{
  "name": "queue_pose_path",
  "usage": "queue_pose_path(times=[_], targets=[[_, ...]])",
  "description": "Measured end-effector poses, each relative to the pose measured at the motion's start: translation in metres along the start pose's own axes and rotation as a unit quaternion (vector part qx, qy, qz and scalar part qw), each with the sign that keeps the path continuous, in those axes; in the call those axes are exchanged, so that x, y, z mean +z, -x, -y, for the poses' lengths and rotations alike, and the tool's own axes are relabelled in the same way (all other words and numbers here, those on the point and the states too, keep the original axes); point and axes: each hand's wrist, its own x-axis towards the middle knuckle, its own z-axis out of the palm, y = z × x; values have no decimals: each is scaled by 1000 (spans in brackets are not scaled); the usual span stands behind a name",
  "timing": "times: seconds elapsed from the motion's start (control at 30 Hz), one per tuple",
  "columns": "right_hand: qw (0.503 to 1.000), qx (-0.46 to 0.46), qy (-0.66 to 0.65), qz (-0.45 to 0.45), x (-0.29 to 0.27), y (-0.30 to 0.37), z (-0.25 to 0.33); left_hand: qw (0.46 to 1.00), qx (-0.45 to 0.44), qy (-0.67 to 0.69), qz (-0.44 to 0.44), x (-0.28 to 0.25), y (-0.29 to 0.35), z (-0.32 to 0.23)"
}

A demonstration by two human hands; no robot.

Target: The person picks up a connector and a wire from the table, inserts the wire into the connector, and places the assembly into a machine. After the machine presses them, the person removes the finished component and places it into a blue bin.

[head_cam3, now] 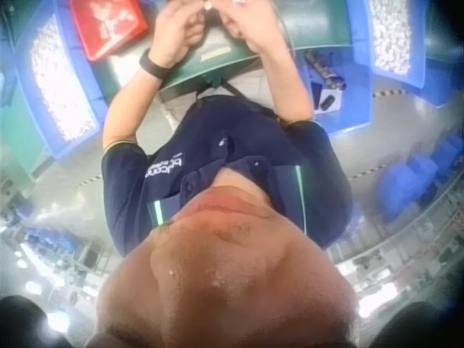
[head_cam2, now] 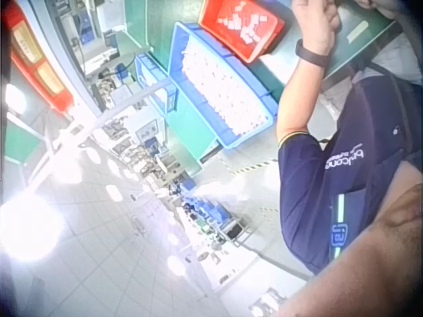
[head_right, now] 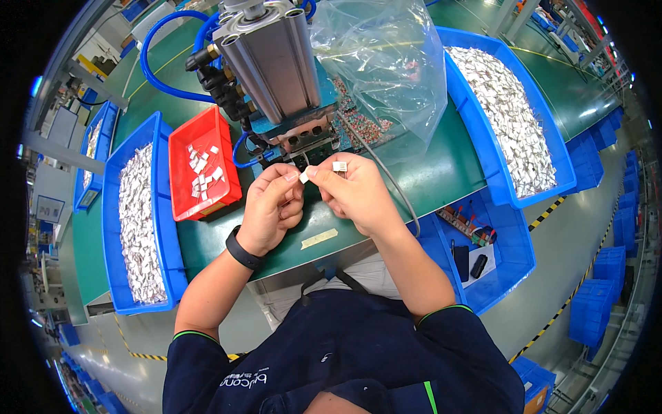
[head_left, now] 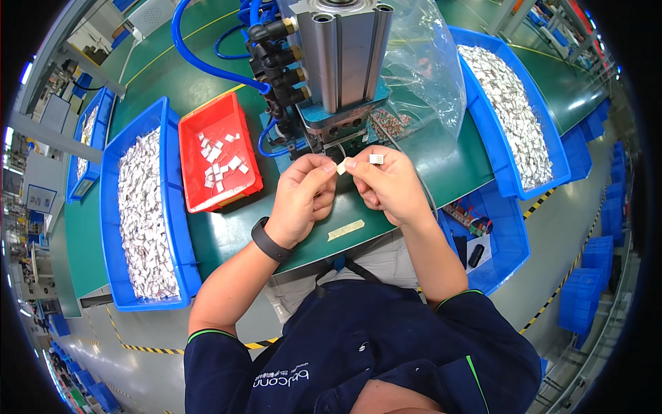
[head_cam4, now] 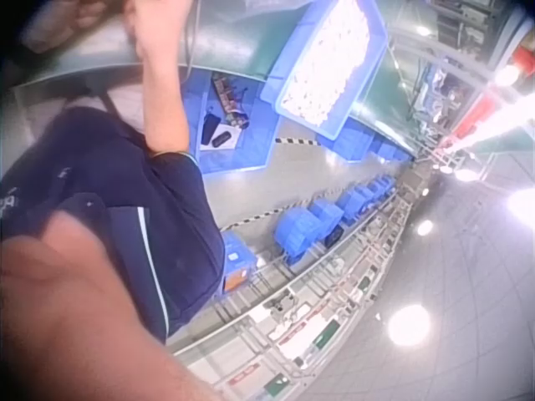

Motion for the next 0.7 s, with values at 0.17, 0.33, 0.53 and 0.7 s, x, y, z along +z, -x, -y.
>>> queue_pose_path(times=[0.17, 0.33, 0.53, 0.7], targets=[[999, -24, -9, -31, 4, -4, 1, 1000, -5, -5, 1, 0, -1, -1], [999, -14, -29, -32, 5, -9, 0, 1000, -5, -4, 1, 0, -1, 0], [999, -13, -32, -39, 6, -11, 0, 1000, -8, -1, 3, 0, -1, -1], [999, -14, -29, -39, 6, -12, -2, 1000, -8, -2, 3, 1, -1, -1]])
